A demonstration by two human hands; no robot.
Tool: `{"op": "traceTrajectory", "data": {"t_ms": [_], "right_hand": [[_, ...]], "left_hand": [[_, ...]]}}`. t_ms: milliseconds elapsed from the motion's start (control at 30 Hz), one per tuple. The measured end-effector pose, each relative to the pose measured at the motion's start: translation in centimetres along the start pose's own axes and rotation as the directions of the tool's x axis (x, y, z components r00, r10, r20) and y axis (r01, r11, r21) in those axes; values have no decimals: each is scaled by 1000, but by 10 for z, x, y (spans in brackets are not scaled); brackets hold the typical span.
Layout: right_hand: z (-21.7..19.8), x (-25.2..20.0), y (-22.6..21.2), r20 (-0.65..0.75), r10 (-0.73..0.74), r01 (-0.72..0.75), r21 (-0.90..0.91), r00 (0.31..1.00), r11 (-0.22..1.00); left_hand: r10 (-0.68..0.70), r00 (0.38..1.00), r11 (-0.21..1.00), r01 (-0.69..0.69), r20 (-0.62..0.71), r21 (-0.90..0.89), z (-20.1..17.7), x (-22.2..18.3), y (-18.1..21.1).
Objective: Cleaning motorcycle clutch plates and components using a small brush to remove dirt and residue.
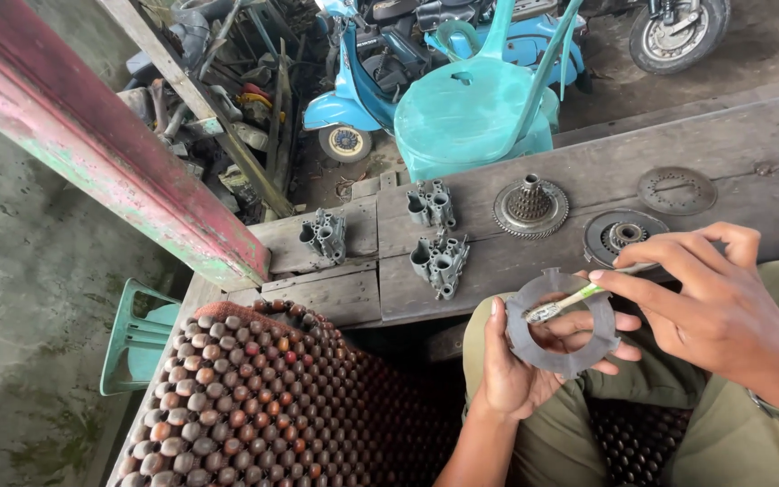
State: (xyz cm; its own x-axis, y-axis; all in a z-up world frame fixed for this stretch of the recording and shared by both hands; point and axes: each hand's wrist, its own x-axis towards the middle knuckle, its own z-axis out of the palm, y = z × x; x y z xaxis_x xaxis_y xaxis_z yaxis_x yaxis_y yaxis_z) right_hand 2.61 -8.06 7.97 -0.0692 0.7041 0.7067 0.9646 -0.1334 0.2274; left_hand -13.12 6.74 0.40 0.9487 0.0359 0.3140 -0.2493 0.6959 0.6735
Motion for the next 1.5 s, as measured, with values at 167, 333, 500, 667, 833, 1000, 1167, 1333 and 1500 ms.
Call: {"op": "traceTrajectory", "data": {"t_ms": [167, 333, 500, 667, 833, 1000, 1167, 1333, 1500], "right_hand": [[2, 3, -14, 4, -17, 17, -8, 1000, 1000], [0, 6, -17, -5, -22, 22, -2, 1000, 1000], [-1, 8, -15, 18, -40, 39, 12, 999, 999], [-8, 11, 9, -7, -27, 26, -55, 1000, 998], [-14, 10, 33, 3, -68, 68, -59, 998, 996], [-13, 7, 63, -37, -55, 54, -49, 998, 997], [-17, -5, 84, -119, -48, 36, -98, 992, 995], [-17, -21, 89, -145, -12, 2, -68, 989, 998], [-20, -29, 95, -218, 39, -41, -8, 975, 999]], "left_hand": [[12, 999, 1000, -12, 33, -3, -6, -11, -1], [45, 999, 998, -44, 10, -38, -7, -11, -2], [48, 999, 984, -48, -4, -171, -11, -5, -8], [-8, 999, 997, 11, 44, -71, -3, 4, -4], [-32, 995, 999, 32, 95, 5, 12, 27, 3], [-125, 991, 992, 124, 51, 33, 25, 49, 3], [-113, 993, 994, 113, 33, 8, 41, 74, 11], [-134, 991, 991, 134, 1, 12, 52, 92, 5], [-63, 996, 998, 64, -61, 1, 55, 100, -7]]}}
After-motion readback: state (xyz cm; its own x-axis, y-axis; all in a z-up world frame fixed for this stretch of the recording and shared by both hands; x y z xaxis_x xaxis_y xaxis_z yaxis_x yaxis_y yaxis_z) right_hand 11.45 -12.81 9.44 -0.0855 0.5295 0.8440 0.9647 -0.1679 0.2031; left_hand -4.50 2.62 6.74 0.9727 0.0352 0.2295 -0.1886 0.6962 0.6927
